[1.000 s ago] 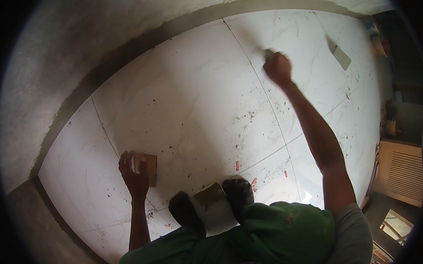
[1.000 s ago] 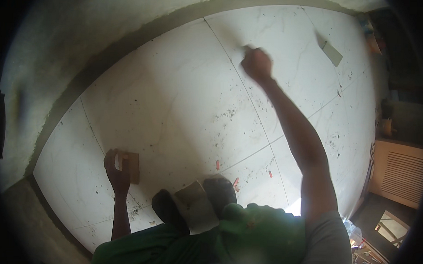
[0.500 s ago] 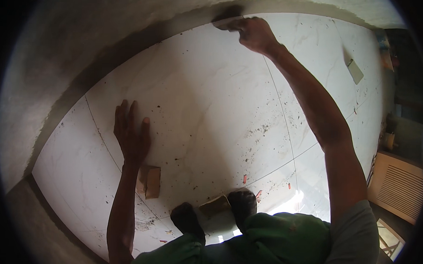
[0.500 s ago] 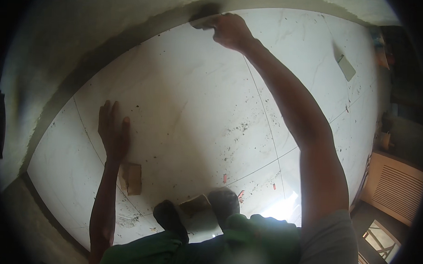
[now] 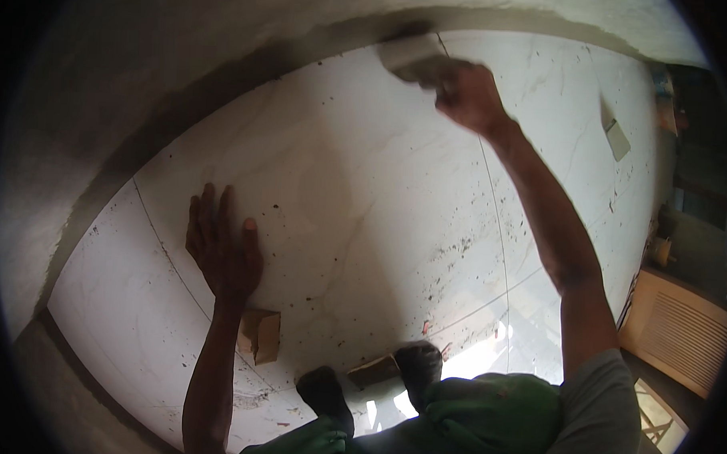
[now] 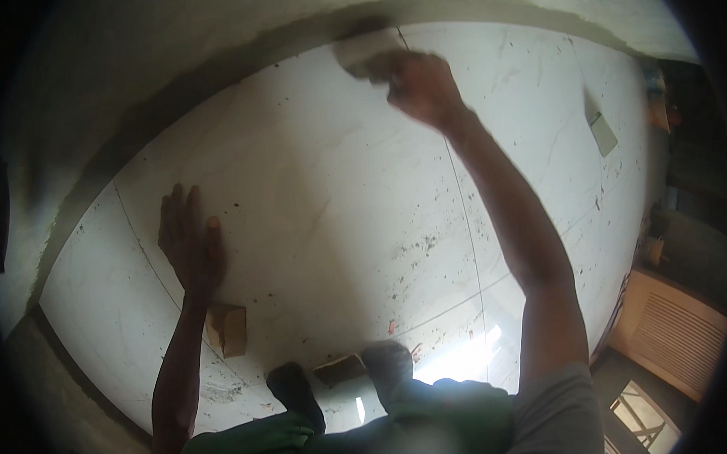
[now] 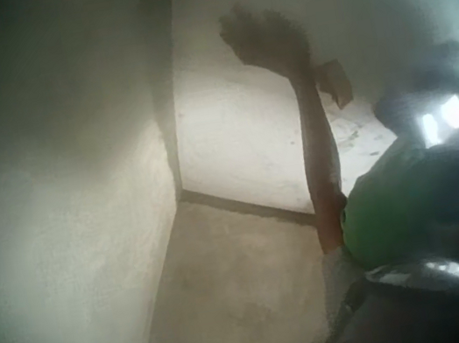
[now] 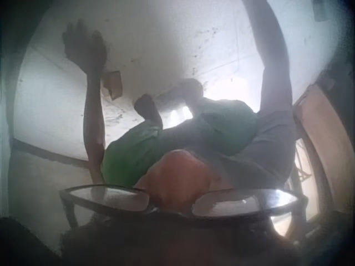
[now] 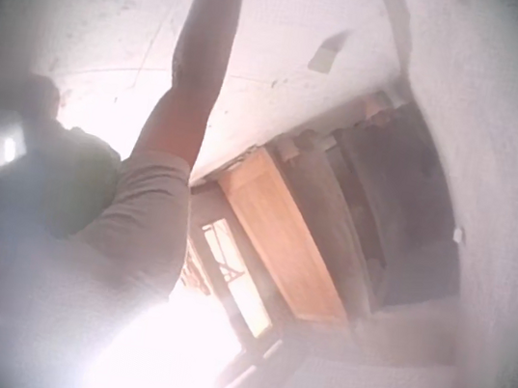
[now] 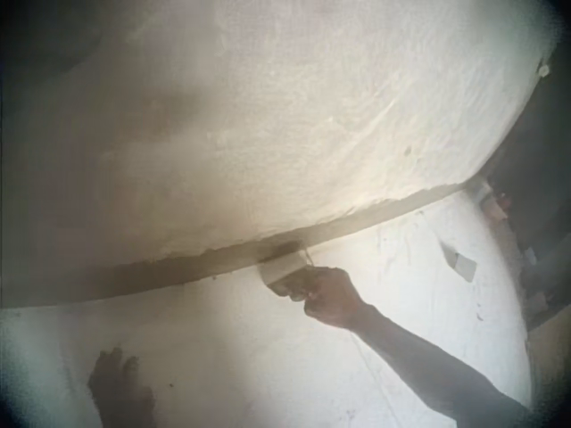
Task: The person applies grout to the junction between floor tiles and the wall using an applicator block and a putty knife, then wipes away the excess material with the block and by hand.
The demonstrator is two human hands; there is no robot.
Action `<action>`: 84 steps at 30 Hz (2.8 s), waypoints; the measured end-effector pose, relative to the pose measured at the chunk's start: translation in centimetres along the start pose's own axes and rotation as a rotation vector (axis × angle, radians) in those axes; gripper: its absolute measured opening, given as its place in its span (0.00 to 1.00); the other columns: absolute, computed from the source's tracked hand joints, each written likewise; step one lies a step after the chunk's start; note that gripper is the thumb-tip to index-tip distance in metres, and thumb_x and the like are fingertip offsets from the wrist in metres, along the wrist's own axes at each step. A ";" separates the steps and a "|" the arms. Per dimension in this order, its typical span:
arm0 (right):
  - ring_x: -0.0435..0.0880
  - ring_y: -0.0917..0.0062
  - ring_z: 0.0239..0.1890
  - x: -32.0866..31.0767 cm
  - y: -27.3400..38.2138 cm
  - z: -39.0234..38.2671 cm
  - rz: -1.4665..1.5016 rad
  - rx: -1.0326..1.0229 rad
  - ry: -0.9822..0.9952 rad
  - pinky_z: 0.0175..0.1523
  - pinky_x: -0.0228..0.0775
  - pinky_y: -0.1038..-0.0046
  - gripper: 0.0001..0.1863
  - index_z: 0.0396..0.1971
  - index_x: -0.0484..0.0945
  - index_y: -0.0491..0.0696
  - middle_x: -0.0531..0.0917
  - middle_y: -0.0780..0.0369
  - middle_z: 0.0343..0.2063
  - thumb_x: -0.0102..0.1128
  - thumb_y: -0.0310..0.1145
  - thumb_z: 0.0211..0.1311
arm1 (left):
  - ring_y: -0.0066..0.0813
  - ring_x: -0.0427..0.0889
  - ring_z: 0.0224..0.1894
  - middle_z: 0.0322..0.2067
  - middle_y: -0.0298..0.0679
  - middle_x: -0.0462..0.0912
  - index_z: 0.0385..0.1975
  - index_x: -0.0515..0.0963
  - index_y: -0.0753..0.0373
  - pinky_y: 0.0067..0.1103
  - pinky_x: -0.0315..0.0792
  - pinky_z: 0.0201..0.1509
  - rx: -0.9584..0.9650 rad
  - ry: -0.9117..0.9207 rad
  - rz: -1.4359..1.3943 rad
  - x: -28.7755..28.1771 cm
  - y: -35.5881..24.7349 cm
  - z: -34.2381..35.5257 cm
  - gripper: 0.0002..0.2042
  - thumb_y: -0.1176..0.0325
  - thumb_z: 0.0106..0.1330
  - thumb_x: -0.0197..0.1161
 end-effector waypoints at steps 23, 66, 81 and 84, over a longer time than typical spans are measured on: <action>0.90 0.70 0.54 3.3 9.2 5.6 0.009 -0.027 0.068 0.54 0.87 0.63 0.23 0.44 0.91 0.59 0.91 0.68 0.54 0.64 0.21 0.49 | 0.52 0.59 0.82 0.79 0.45 0.64 0.77 0.69 0.54 0.49 0.54 0.81 -0.020 -0.049 -0.008 -0.4 -0.4 -0.2 0.26 0.51 0.85 0.48; 0.84 0.69 0.54 4.7 13.6 7.0 -0.133 -0.146 -0.020 0.51 0.85 0.64 0.24 0.45 0.92 0.63 0.86 0.71 0.45 0.65 0.21 0.49 | 0.52 0.60 0.81 0.78 0.44 0.65 0.76 0.70 0.55 0.48 0.54 0.81 -0.033 -0.095 -0.096 -0.5 -0.3 -0.1 0.27 0.54 0.82 0.55; 0.87 0.67 0.50 6.2 17.2 8.1 -0.126 -0.209 -0.051 0.47 0.84 0.63 0.29 0.52 0.92 0.61 0.89 0.68 0.44 0.62 0.18 0.53 | 0.51 0.60 0.81 0.78 0.43 0.65 0.75 0.72 0.54 0.47 0.54 0.81 -0.054 -0.084 -0.086 -0.6 0.1 -0.4 0.26 0.54 0.81 0.54; 0.87 0.65 0.52 6.8 17.8 8.0 -0.156 -0.196 -0.028 0.45 0.85 0.62 0.25 0.50 0.91 0.64 0.88 0.68 0.44 0.66 0.21 0.55 | 0.51 0.60 0.81 0.78 0.43 0.66 0.75 0.72 0.54 0.47 0.54 0.81 -0.052 -0.093 -0.117 -0.7 0.3 -0.4 0.26 0.52 0.81 0.53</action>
Point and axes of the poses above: each hand's wrist, its own z-axis towards the middle knuckle, its own x-axis out of the palm, y = z × x, the point moved 5 cm from there along z, towards the middle knuckle
